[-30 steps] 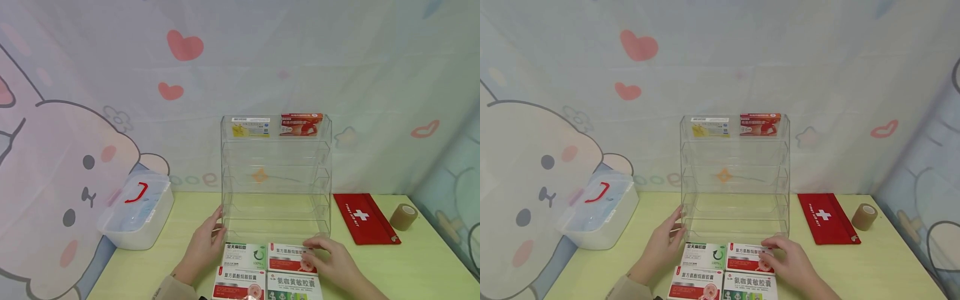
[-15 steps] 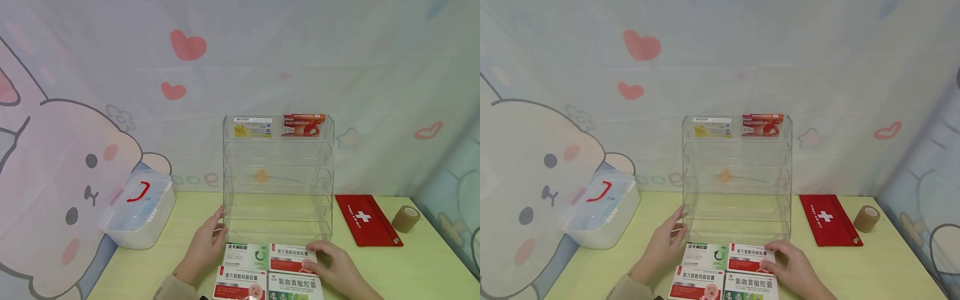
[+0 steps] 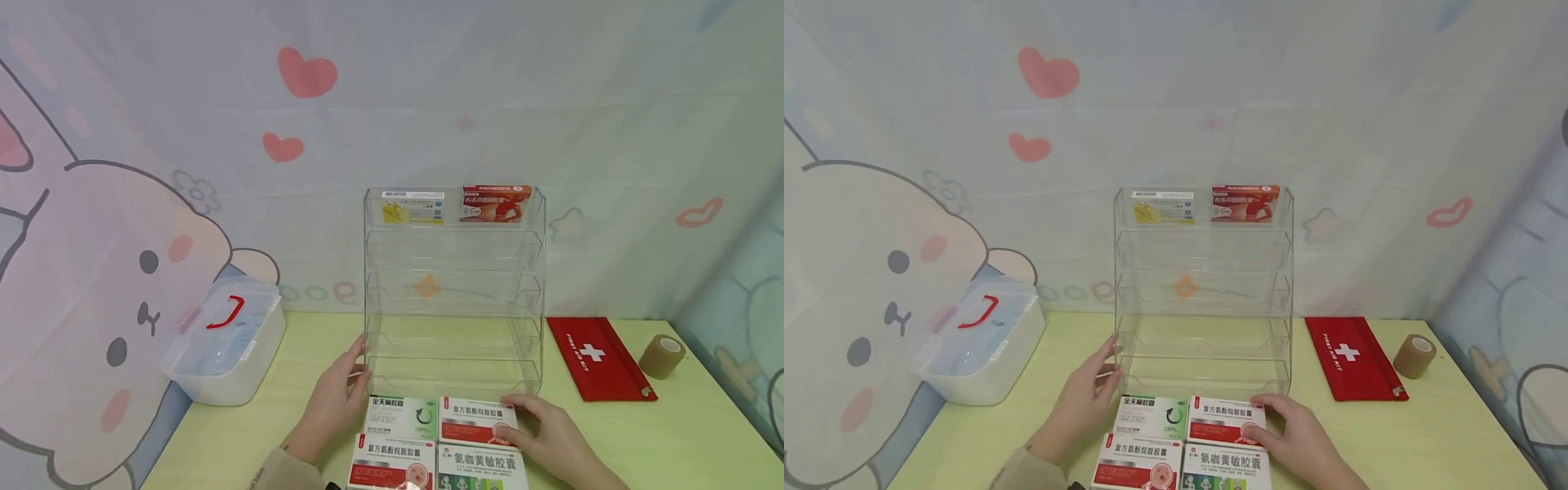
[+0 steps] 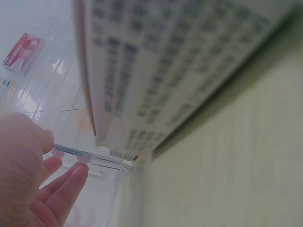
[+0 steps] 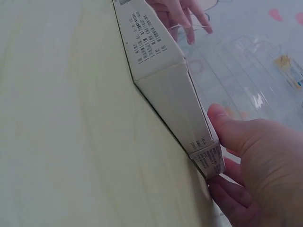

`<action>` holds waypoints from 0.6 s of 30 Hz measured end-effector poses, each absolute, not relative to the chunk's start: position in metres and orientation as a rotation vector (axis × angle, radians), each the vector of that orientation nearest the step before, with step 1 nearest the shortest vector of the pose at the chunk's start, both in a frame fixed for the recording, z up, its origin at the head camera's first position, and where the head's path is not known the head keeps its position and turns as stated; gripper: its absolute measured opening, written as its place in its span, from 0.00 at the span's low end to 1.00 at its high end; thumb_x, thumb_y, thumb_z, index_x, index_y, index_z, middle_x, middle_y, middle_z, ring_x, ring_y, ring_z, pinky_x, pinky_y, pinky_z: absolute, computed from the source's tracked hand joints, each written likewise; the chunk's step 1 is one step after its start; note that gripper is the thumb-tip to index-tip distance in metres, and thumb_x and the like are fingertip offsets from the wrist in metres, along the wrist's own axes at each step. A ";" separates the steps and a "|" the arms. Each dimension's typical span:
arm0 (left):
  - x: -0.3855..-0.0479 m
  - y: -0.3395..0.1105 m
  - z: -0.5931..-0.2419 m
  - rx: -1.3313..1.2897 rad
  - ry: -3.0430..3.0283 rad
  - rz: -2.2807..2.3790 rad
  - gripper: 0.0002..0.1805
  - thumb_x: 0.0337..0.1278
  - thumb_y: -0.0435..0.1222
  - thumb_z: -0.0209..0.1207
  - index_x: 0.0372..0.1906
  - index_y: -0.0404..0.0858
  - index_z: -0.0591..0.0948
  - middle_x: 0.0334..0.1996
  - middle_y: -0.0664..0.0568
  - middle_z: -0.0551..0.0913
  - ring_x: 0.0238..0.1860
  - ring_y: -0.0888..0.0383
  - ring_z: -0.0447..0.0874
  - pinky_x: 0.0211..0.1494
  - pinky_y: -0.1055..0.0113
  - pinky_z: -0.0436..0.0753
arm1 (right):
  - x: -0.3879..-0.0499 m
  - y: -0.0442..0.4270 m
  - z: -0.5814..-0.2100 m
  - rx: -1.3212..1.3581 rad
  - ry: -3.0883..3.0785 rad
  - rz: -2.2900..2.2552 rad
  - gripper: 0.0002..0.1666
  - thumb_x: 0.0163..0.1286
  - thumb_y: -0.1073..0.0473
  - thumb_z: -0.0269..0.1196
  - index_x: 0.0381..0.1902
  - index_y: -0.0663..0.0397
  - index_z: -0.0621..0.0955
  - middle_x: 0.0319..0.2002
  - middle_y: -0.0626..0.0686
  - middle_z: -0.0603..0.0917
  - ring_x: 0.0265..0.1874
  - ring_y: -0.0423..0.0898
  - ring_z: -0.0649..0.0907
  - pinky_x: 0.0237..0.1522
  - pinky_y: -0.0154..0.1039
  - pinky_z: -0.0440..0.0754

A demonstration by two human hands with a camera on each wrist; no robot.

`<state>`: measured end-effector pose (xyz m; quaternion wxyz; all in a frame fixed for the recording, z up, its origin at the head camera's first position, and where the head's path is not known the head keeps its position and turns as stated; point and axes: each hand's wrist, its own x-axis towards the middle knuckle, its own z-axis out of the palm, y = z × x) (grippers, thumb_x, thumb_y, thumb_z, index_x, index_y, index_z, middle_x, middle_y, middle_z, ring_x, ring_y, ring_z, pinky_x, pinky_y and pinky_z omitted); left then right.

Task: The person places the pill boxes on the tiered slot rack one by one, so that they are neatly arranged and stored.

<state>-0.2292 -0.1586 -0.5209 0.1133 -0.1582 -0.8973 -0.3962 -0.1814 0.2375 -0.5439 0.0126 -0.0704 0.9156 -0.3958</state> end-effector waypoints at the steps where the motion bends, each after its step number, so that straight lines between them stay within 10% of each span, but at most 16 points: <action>1: -0.229 -0.159 -0.521 -0.463 -2.632 -1.160 0.41 0.81 0.32 0.61 0.90 0.45 0.59 0.75 0.40 0.80 0.63 0.48 0.91 0.66 0.61 0.94 | -0.181 0.237 -0.544 -0.217 2.853 -1.232 0.34 0.63 0.40 0.81 0.65 0.40 0.86 0.60 0.41 0.89 0.59 0.42 0.86 0.59 0.25 0.88; 18: -0.230 -0.160 -0.522 -0.475 -2.626 -1.174 0.41 0.81 0.32 0.61 0.90 0.45 0.59 0.76 0.39 0.79 0.64 0.47 0.91 0.66 0.60 0.94 | -0.180 0.236 -0.537 -0.169 2.795 -1.499 0.30 0.62 0.53 0.84 0.62 0.45 0.87 0.62 0.49 0.88 0.51 0.41 0.89 0.51 0.23 0.90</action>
